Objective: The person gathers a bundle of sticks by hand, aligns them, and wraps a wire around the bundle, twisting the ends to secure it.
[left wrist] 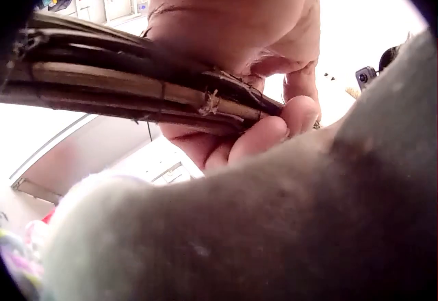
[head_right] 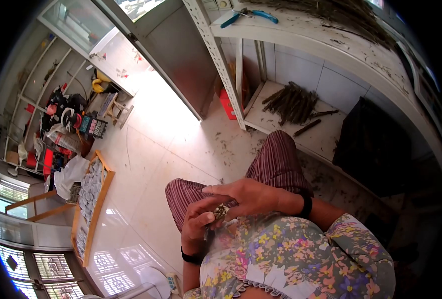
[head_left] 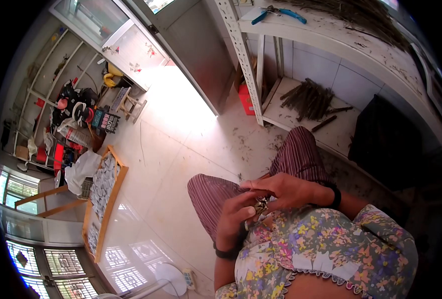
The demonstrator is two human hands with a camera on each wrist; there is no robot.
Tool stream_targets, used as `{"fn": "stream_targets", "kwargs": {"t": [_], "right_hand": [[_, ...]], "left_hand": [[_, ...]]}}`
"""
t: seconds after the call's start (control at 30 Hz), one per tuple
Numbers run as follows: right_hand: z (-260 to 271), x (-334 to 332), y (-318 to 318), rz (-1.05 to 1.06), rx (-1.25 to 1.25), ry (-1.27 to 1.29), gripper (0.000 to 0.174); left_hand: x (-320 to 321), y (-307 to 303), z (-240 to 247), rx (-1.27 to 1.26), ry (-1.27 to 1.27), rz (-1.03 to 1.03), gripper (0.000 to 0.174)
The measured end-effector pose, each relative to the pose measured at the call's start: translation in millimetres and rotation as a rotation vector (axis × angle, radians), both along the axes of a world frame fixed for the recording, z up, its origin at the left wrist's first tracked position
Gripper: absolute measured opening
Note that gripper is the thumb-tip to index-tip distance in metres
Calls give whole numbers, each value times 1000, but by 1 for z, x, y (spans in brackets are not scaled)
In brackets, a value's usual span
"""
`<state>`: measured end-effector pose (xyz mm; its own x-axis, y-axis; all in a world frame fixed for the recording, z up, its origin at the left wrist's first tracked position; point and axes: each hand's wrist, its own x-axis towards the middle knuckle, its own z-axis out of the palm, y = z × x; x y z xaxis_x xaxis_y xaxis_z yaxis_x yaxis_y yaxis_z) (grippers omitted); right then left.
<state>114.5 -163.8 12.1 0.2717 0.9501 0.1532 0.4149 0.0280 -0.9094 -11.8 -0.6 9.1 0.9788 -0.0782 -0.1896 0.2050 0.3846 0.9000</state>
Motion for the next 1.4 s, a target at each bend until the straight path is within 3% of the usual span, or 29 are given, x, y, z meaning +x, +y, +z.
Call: {"fn": "stream_targets", "kwargs": {"t": [0.13, 0.33, 0.43, 0.73, 0.93, 1.03, 1.17, 1.4], "right_hand": [[-5, -2, 1, 14, 28, -96, 73], [4, -2, 0, 2, -53, -30, 72], [2, -4, 2, -22, -56, -24, 73], [1, -1, 6, 10, -82, -127, 69], [-12, -2, 9, -25, -58, -289, 60], [-16, -1, 9, -86, -11, -299, 59], [-10, -3, 8, -119, -112, -404, 60], [-15, -3, 7, -290, 44, -295, 65]], "left_hand": [[-1, 4, -7, -56, 4, -70, 43], [-4, 2, -16, -197, -73, 22, 24], [-3, 3, -16, -184, -65, 63, 27], [-2, 8, -8, -153, 3, -63, 45], [-2, 11, -19, -204, 18, -139, 30], [0, 6, -20, -295, -19, -21, 23], [0, 3, -23, -178, -64, 193, 27], [0, 0, -18, 19, -47, 407, 19]]}}
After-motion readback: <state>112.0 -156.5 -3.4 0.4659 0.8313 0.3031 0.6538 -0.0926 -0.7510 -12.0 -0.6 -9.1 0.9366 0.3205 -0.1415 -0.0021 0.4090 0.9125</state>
